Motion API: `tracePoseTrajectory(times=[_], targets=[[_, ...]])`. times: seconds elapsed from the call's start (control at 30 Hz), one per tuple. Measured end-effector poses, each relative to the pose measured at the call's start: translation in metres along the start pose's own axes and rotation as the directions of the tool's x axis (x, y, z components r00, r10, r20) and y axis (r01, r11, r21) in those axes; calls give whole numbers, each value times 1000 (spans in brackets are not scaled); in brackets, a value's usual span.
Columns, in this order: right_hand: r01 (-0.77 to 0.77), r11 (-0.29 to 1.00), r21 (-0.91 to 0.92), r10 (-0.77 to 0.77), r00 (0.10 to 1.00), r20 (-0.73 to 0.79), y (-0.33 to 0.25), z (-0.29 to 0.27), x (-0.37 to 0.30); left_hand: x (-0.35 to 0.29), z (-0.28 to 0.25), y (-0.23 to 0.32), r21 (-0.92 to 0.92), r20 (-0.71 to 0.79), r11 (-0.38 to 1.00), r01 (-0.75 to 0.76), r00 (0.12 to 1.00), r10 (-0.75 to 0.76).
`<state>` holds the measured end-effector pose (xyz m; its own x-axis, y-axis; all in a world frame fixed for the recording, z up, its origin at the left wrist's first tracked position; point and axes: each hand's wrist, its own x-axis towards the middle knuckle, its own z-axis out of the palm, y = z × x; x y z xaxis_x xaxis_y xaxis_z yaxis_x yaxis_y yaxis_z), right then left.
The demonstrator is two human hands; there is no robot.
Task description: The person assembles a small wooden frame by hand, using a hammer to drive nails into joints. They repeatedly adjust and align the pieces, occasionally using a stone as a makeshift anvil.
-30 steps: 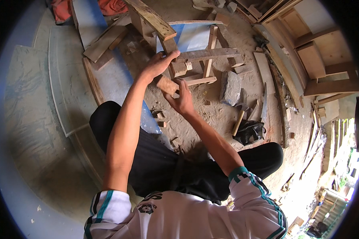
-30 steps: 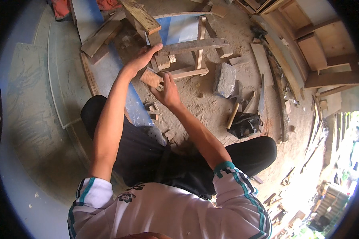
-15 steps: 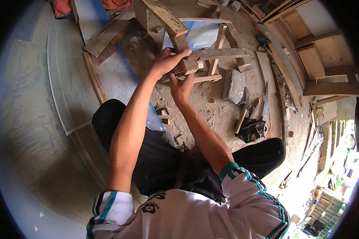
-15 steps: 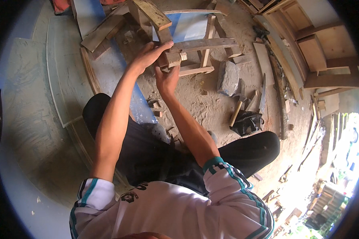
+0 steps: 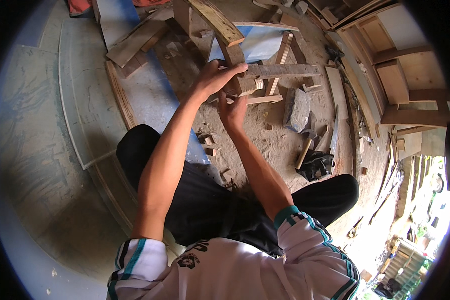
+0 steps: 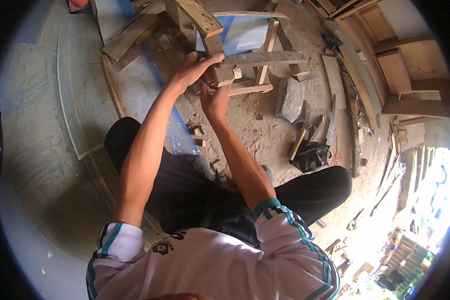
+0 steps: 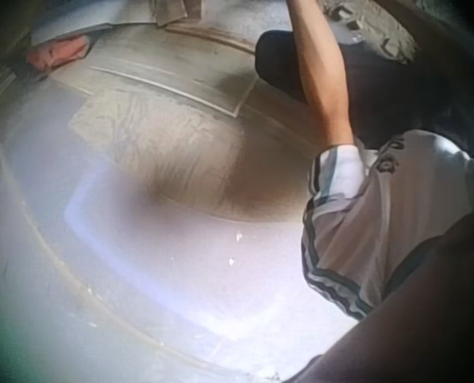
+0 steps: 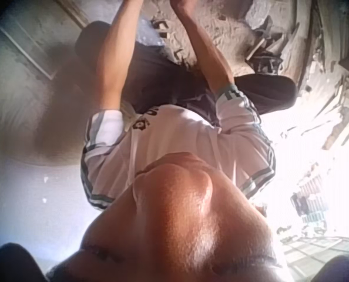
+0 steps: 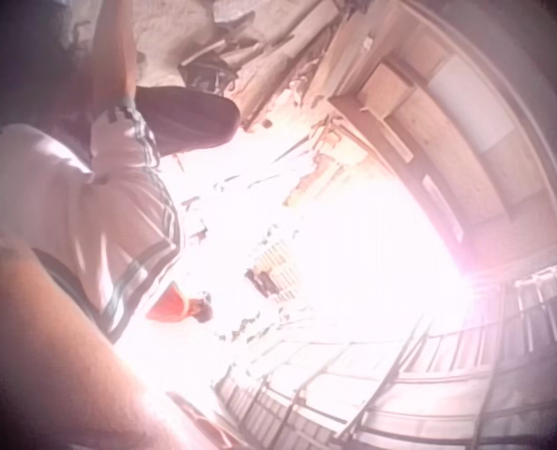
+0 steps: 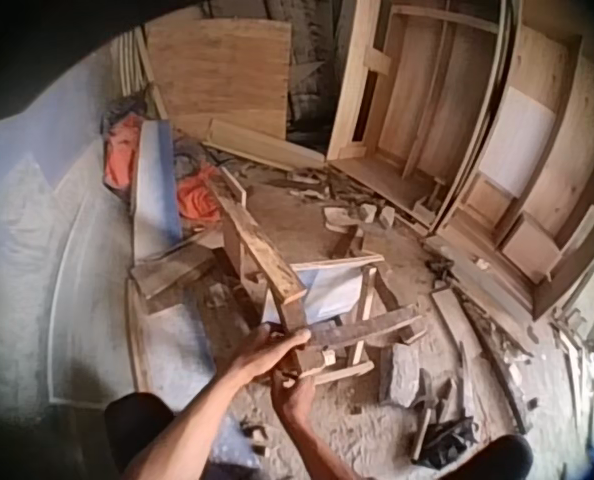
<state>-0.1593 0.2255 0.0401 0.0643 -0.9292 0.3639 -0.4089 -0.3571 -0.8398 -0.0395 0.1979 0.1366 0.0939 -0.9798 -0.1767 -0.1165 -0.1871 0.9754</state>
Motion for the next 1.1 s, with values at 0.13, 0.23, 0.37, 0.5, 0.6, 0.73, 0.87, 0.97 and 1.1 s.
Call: tracePoseTrajectory(times=[0.13, 0.23, 0.37, 0.5, 0.6, 0.73, 0.87, 0.97, 1.1], targets=[[-220, 957, 190, 207, 975, 83, -11, -3, 8, -5, 2, 2, -45, -53, 998, -40, 998, 37], [-194, 980, 51, 190, 978, 84, -12, -15, 11, -9, 0, 15, -12, 53, 997, 82, 995, -81], [-235, 957, 168, 221, 970, 97, -21, -13, 11, -4, 3, -4, -130, -39, 989, 66, 997, -71], [-271, 927, 259, 209, 947, 246, -23, -31, 10, -7, 16, -8, -155, -104, 987, 31, 993, -47], [-372, 906, 202, 255, 860, 442, -20, -55, 15, -6, 20, -11, -90, -170, 995, -42, 985, 26], [-718, 601, 352, 291, 606, 740, -43, -94, 27, -4, 23, -16, -25, -244, 996, -83, 967, 75], [-851, 312, 422, 306, 511, 803, -59, -113, 49, -1, 26, -14, -10, -258, 996, -89, 962, 83], [-919, 238, 315, 408, 389, 826, -65, -119, 70, -1, 28, -13, -23, -234, 997, -67, 970, 60], [-920, 351, 177, 561, 357, 746, -72, -120, 89, -14, 27, -3, -114, -218, 991, -66, 975, 39]])
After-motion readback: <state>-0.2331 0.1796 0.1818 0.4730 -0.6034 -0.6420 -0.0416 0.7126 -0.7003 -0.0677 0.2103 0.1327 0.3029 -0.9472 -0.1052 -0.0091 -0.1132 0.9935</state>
